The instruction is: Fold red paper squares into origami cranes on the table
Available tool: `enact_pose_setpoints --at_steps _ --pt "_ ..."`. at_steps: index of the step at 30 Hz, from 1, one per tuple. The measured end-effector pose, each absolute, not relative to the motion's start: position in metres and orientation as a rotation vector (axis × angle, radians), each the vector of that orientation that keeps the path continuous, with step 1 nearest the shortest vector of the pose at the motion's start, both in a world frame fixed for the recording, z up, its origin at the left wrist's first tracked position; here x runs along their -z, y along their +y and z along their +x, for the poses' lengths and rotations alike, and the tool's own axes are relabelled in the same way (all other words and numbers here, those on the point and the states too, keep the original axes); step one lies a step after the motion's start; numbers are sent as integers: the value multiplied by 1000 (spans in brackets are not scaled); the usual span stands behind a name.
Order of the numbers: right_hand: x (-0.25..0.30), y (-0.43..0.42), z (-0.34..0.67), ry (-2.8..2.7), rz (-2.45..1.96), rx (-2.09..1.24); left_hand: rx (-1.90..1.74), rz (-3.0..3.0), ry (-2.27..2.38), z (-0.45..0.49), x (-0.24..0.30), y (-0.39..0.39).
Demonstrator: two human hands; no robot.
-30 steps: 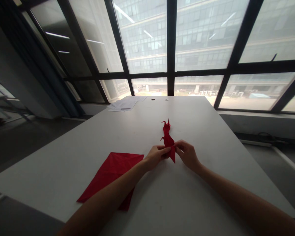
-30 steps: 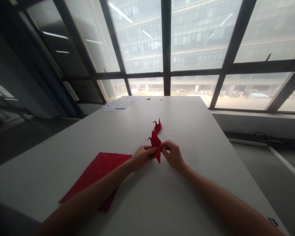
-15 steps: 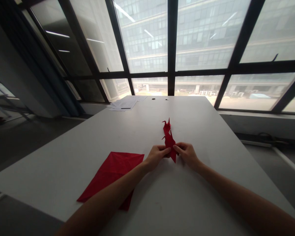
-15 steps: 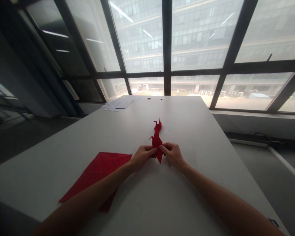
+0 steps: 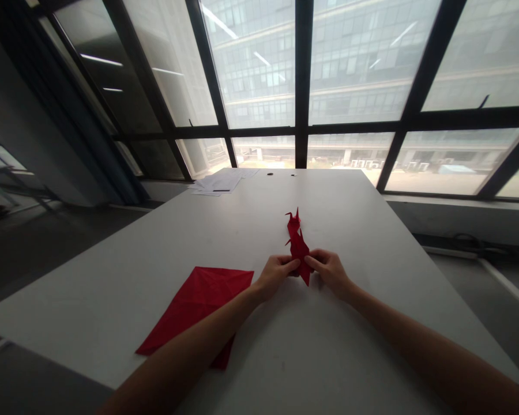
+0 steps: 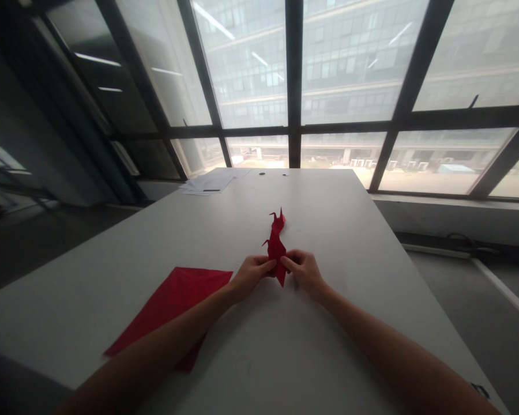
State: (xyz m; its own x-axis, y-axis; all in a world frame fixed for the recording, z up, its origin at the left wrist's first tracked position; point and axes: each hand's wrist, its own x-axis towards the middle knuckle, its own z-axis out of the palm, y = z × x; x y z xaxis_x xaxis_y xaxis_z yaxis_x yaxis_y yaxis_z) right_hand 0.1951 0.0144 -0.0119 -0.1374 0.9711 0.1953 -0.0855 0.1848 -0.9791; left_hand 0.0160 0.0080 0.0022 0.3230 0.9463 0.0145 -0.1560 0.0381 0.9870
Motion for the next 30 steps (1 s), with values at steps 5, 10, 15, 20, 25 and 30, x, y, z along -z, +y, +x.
enact_pose_setpoints --at_steps 5,10,15,20,25,30 --pt "12 14 195 -1329 -940 -1215 -1021 1230 883 16 -2 8" --pt "13 13 193 -1239 -907 -1282 -1068 1232 859 17 0 8" --pt "15 14 192 -1202 -866 -1307 -1103 1209 860 19 1 8" --pt "13 12 192 -1193 -871 -1364 -1125 1227 844 20 0 6" --pt "12 11 192 -1150 -868 -1407 -1139 1228 836 21 -1 5" --pt "12 11 189 -1115 -850 -1395 -1150 1215 820 23 0 4"
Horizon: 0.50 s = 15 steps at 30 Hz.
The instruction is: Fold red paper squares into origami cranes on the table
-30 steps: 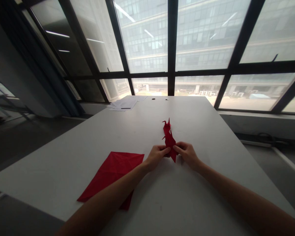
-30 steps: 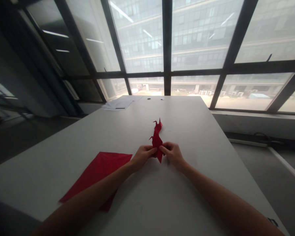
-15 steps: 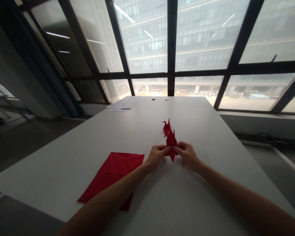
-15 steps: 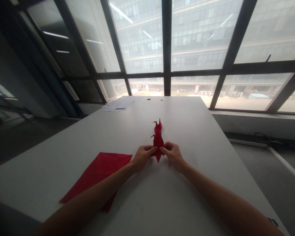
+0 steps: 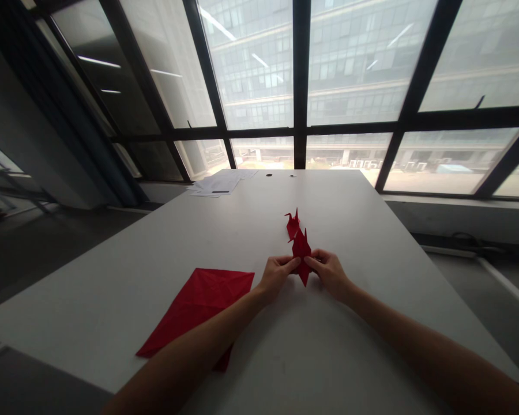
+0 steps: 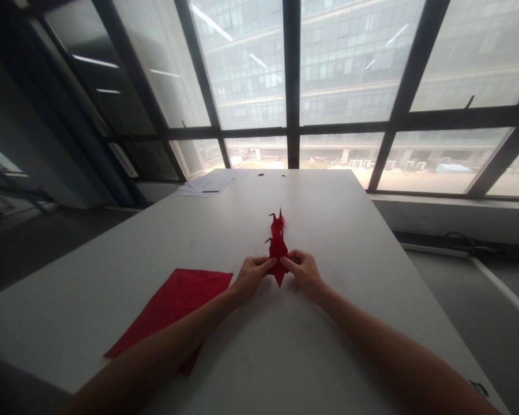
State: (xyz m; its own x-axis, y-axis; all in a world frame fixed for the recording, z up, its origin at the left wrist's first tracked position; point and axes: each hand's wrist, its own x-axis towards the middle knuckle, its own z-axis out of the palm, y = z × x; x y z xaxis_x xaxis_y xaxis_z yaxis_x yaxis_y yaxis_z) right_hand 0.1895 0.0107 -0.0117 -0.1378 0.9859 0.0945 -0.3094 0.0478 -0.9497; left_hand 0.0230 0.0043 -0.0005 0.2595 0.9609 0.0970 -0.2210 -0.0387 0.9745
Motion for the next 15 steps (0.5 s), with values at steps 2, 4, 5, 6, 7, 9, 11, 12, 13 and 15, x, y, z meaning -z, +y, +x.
enact_pose_setpoints --at_steps 2,4,5,6,7,9,11,12,13,15 --pt "11 10 189 -1105 -842 -1394 -1164 1210 819 24 1 4" --pt "9 9 188 -1106 -849 -1390 -1179 1209 829 25 0 4" --pt "9 9 188 -1106 -856 -1388 -1187 1209 833 25 -1 3" --pt "9 8 188 -1104 -864 -1386 -1194 1209 836 26 -2 3" --pt "8 8 188 -1097 -869 -1387 -1199 1209 835 26 -2 3" --pt "8 8 187 -1072 -866 -1396 -1204 1209 834 27 -3 3" --pt "9 8 186 -1030 -836 -1423 -1207 1202 833 28 -3 2" --pt "9 8 186 -1005 -816 -1440 -1210 1193 832 28 -3 2" --pt "9 8 185 -981 -798 -1456 -1213 1181 831 29 -2 2" --pt "8 8 185 -954 -778 -1476 -1215 1156 822 29 -1 2"
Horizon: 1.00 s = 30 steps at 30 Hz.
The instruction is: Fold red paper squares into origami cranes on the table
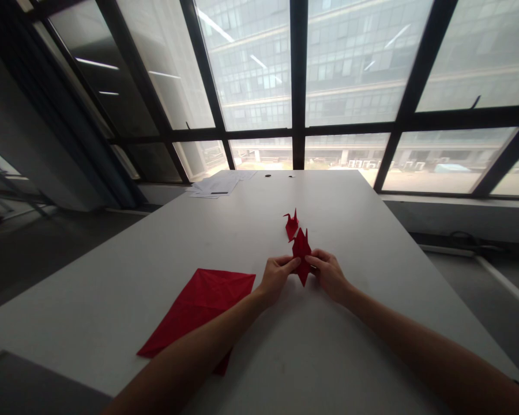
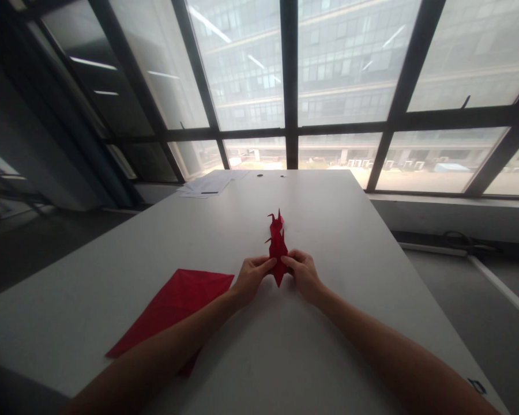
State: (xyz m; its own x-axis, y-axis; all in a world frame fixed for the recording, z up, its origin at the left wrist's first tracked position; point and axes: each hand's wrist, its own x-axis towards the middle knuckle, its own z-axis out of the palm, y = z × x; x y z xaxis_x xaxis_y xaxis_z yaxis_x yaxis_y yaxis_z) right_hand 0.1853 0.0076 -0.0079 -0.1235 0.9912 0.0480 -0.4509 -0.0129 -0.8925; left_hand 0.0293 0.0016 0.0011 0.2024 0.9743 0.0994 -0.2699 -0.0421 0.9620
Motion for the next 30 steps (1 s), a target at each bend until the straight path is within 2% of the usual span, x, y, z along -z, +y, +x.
enact_pose_setpoints --at_steps 7,21,30 --pt "7 8 188 -1105 -794 -1437 -1227 1123 805 27 -2 4" --pt "12 11 191 -1253 -943 -1081 -1310 1160 787 27 -3 4" --pt "6 8 187 -1246 -829 -1064 -1363 1251 788 25 -3 7"
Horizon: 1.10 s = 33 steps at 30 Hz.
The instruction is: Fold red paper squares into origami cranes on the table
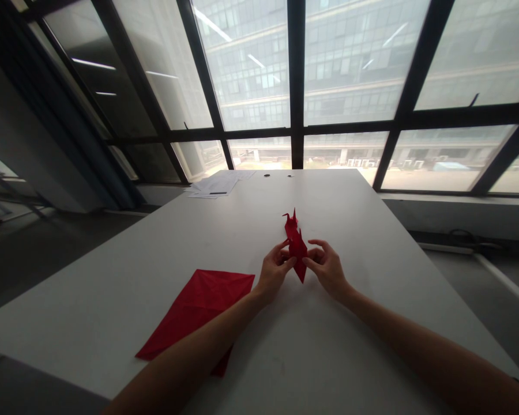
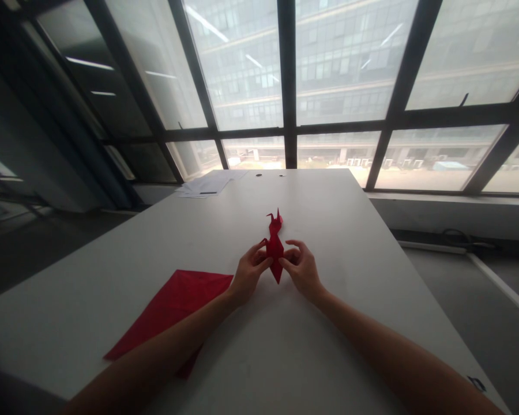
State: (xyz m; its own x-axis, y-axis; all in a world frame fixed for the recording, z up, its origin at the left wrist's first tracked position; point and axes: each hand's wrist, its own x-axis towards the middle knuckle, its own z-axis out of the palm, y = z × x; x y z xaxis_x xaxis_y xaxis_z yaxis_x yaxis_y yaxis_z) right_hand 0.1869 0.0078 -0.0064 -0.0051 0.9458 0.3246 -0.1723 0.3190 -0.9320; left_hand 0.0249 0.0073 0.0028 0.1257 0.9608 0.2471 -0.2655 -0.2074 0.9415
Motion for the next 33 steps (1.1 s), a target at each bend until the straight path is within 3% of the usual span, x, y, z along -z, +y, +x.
enact_pose_setpoints --at_steps 7,17,33 --pt "2 5 187 -1289 -827 -902 -1358 1486 932 23 -7 6" --pt "8 10 189 -1401 -920 -837 -1344 1382 920 25 -8 5" --pt "8 10 190 -1354 -916 -997 -1361 1321 883 26 -2 5"
